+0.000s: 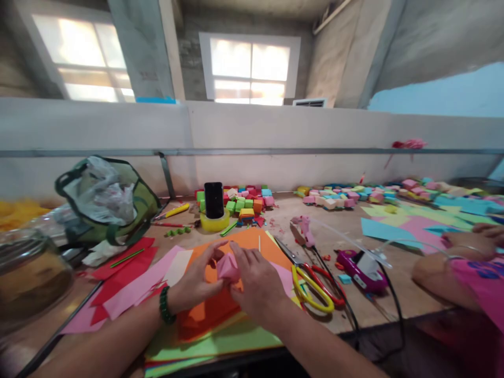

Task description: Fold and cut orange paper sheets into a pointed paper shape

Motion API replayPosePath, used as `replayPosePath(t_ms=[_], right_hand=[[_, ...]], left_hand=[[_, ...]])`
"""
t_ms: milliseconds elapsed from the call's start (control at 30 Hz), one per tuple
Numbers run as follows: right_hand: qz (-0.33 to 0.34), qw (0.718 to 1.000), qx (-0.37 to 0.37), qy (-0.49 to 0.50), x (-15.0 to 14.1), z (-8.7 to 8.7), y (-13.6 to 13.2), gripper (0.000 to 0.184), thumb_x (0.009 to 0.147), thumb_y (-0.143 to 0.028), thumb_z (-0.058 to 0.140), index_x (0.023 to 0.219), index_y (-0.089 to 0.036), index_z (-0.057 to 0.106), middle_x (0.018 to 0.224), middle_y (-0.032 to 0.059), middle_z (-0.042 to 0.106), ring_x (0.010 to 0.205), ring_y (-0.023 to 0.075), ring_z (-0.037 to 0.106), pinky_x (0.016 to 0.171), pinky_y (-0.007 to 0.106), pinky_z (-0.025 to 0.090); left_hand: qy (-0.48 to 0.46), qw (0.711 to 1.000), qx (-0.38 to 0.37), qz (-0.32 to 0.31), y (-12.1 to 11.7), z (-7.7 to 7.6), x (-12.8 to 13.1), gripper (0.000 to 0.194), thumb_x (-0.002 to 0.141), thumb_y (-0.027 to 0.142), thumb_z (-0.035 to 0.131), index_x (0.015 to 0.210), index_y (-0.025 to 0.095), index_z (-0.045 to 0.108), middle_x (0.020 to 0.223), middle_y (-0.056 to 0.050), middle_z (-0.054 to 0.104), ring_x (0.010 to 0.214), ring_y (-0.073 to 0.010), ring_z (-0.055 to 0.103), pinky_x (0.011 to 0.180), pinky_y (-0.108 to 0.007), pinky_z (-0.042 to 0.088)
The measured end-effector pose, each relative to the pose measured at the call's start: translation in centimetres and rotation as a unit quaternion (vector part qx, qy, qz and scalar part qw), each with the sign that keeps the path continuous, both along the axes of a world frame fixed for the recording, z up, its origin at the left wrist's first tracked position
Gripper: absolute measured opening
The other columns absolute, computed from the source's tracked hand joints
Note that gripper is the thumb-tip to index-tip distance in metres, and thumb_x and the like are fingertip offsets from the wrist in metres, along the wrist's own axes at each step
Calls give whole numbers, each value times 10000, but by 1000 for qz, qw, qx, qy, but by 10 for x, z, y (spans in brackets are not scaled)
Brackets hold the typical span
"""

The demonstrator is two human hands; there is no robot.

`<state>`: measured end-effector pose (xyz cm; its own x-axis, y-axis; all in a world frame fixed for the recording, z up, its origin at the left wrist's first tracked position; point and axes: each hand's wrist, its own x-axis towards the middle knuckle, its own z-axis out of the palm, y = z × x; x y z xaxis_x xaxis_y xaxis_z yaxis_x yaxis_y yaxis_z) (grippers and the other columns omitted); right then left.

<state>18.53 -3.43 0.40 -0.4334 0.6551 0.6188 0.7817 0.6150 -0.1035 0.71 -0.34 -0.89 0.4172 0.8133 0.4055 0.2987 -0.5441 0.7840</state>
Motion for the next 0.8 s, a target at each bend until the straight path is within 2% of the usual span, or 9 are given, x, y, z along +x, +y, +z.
replayPosePath(t_ms=[100, 200, 267, 333, 400, 433, 533, 667, 800], right_hand=[[14, 997, -45, -66, -6, 15, 4, 740, 638, -116, 616, 1348, -139, 407, 1071, 137, 656, 937, 286, 606, 781, 424, 535], [-19, 995, -70, -61, -1, 47, 29, 668, 701, -194, 618, 1342, -157, 432, 1116, 129, 642, 955, 261, 616, 775, 374, 518], [-127, 988, -90, -12, 11, 78, 63, 644, 746, -268, 625, 1351, -192, 417, 1101, 96, 656, 946, 246, 630, 795, 356, 501], [-196, 976, -89, 16, 27, 106, 106, 656, 794, -321, 609, 1374, -131, 370, 1115, 138, 642, 989, 269, 620, 834, 375, 481], [-245, 963, -103, 33, 42, 123, 149, 603, 834, -342, 598, 1345, -91, 398, 1165, 168, 606, 1068, 271, 582, 870, 364, 467], [-266, 956, -119, 36, 48, 125, 168, 560, 843, -351, 607, 1311, -93, 439, 1184, 168, 592, 1073, 264, 577, 873, 366, 471], [-314, 928, -197, 31, 59, 108, 211, 348, 902, -344, 565, 1191, -150, 549, 1171, 94, 588, 981, 217, 607, 822, 413, 516], [-337, 898, -283, 10, 65, 66, 244, 324, 901, -328, 571, 1175, -154, 561, 1172, 81, 588, 981, 217, 607, 812, 412, 525], [-333, 886, -323, -2, 73, 41, 265, 320, 902, -332, 568, 1170, -159, 567, 1179, 78, 585, 993, 225, 602, 823, 411, 521]], left_hand=[[-31, 999, 26, 13, -1, 1, -2, 799, 710, 243, 686, 1402, 225, 288, 1035, -58, 554, 915, -195, 538, 835, -363, 445], [-75, 996, 26, 34, 1, 1, -5, 757, 769, 296, 647, 1415, 232, 257, 1131, -86, 524, 952, -203, 538, 870, -394, 444], [-90, 994, 26, 52, 5, -1, -8, 684, 808, 311, 603, 1399, 229, 269, 1162, -97, 506, 956, -201, 541, 863, -401, 451], [-88, 993, 30, 72, 9, -3, -10, 630, 818, 314, 587, 1371, 220, 299, 1160, -100, 500, 949, -197, 544, 851, -401, 457], [-73, 993, 30, 84, 15, -6, -11, 579, 811, 310, 585, 1331, 207, 351, 1129, -94, 511, 927, -193, 549, 827, -393, 468], [-64, 994, 27, 88, 17, -8, -12, 546, 807, 305, 584, 1305, 203, 384, 1105, -89, 521, 910, -190, 553, 810, -386, 474], [-41, 995, 21, 90, 25, -14, -14, 437, 798, 279, 578, 1216, 201, 478, 1038, -75, 562, 871, -184, 569, 767, -364, 487], [-28, 995, 24, 97, 33, -19, -16, 371, 773, 226, 582, 1141, 195, 544, 1004, -73, 604, 844, -184, 581, 737, -349, 496], [-20, 994, 2, 108, 34, -19, -16, 341, 763, 199, 574, 1103, 187, 567, 978, -76, 620, 820, -181, 580, 698, -321, 501]])
